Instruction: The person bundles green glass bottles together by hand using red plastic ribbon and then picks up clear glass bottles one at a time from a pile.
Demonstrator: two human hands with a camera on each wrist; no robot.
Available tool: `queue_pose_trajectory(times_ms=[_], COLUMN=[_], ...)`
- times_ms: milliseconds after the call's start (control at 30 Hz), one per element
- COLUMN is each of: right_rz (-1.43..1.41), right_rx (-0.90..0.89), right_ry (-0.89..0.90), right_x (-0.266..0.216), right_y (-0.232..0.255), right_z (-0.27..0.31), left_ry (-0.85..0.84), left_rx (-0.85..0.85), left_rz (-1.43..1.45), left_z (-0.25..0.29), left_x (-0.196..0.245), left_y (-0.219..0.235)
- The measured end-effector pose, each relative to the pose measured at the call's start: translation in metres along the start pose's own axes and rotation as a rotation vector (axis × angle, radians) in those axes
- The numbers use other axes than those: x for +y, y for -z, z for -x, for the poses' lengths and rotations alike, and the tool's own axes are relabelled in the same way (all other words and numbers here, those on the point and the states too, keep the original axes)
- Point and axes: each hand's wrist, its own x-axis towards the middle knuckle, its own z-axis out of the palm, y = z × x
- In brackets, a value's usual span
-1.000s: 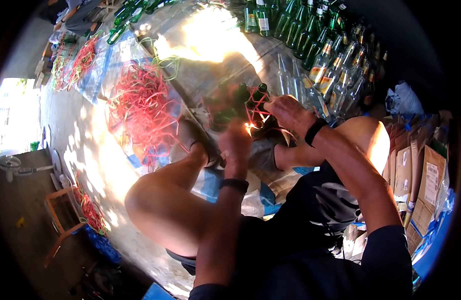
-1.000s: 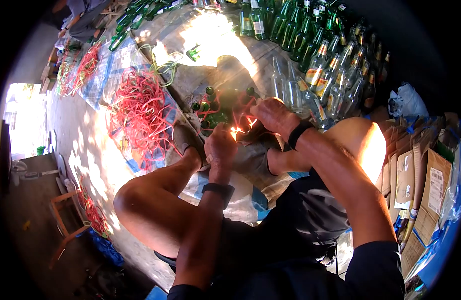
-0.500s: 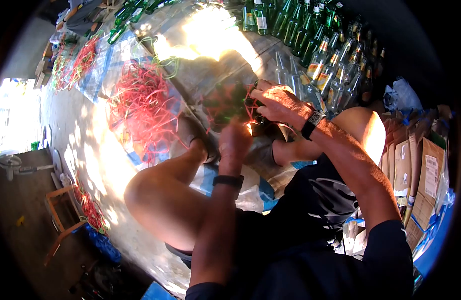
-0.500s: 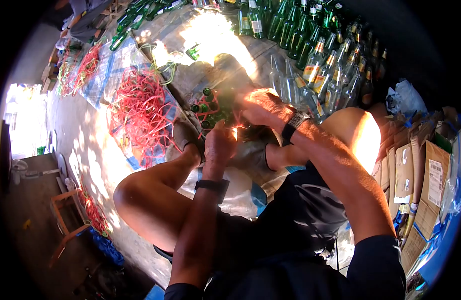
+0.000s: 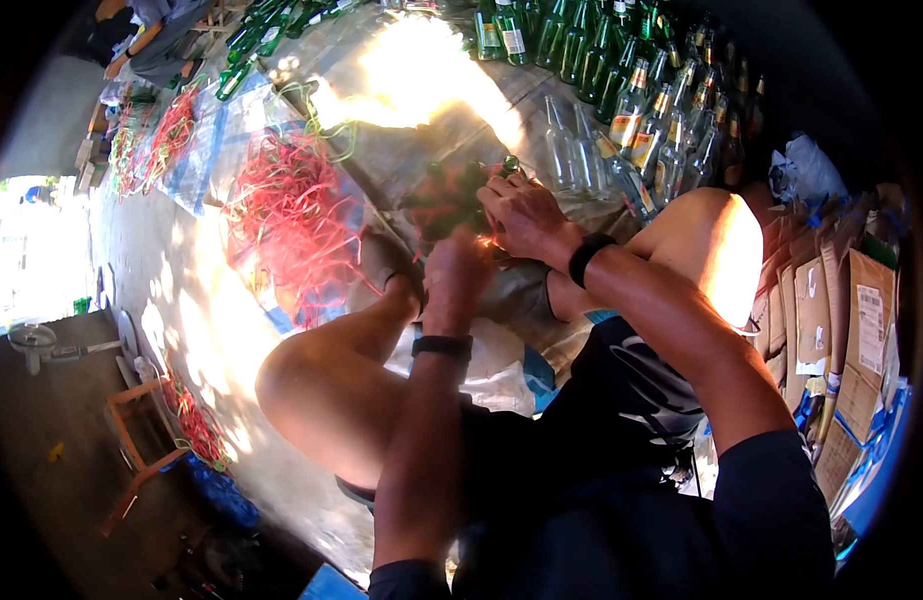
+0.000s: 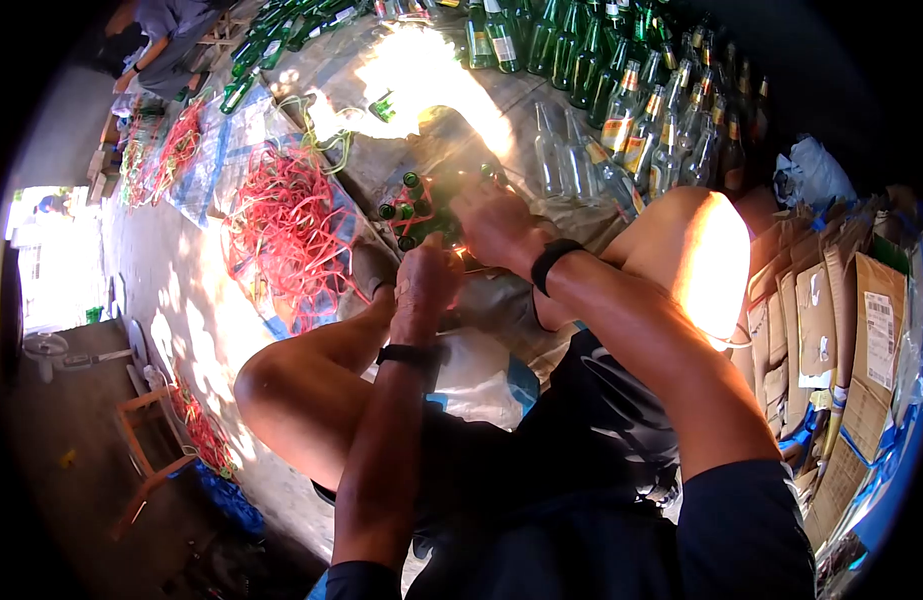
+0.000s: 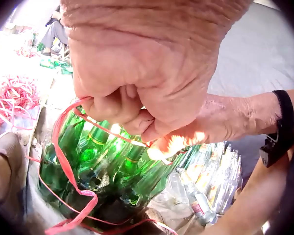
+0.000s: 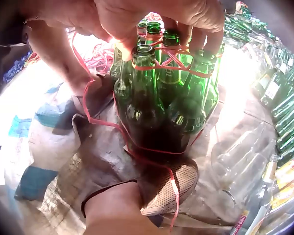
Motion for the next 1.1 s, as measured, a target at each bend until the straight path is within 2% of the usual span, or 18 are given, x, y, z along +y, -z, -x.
queue_pose_trajectory(times_ms=[100, 167, 233, 300, 333, 400, 467, 600, 700, 767, 900, 1100], right_rz=[-0.055, -0.058, -0.062, -0.052, -0.054, -0.075, -0.074, -0.039, -0.03, -0.02, -0.034, -0.066], right_rx=[0.053, 0.044, 0.034, -0.093, -0.092, -0.064, -0.017, 0.057, 0.009, 0.014, 0.051, 0.008], right_ry=[-0.006, -0.026, -0.045, -0.124, -0.128, -0.104, -0.089, -0.045, -0.059, -0.061, -0.047, -0.008], right_x=[0.001, 0.002, 0.0, 0.0, 0.001, 0.003, 0.003, 0.005, 0.003, 0.004, 0.005, 0.013], right_y=[-0.004, -0.004, -0.004, -0.004, -0.005, -0.008, -0.01, -0.013, -0.01, -0.009, -0.012, -0.019], right_z=[0.0, 0.001, 0.001, 0.001, 0.001, 0.001, 0.001, 0.0, 0.0, -0.001, -0.001, 0.001], left_ry=[-0.036, -0.128, -0.116, -0.106, -0.13, -0.151, -0.261, -0.278, -0.343, -0.394, -0.369, -0.323], left_rx=[-0.025, -0.012, -0.042, -0.07, -0.084, -0.102, -0.122, -0.15, -0.138, -0.25, -0.295, -0.324], left_rz=[-0.038, -0.047, -0.049, -0.051, -0.081, -0.114, -0.14, -0.123, -0.19, -0.425, -0.382, -0.269], left_z=[-0.008, -0.014, -0.013, -0.015, -0.018, -0.022, -0.029, -0.037, -0.045, -0.055, -0.072, -0.085], left_x=[0.0, -0.005, 0.006, 0.015, 0.017, 0.015, 0.01, 0.016, 0.019, 0.021, 0.003, -0.006], left_y=[0.006, 0.006, 0.02, 0.028, 0.029, 0.03, 0.031, 0.041, 0.048, 0.048, 0.038, 0.031])
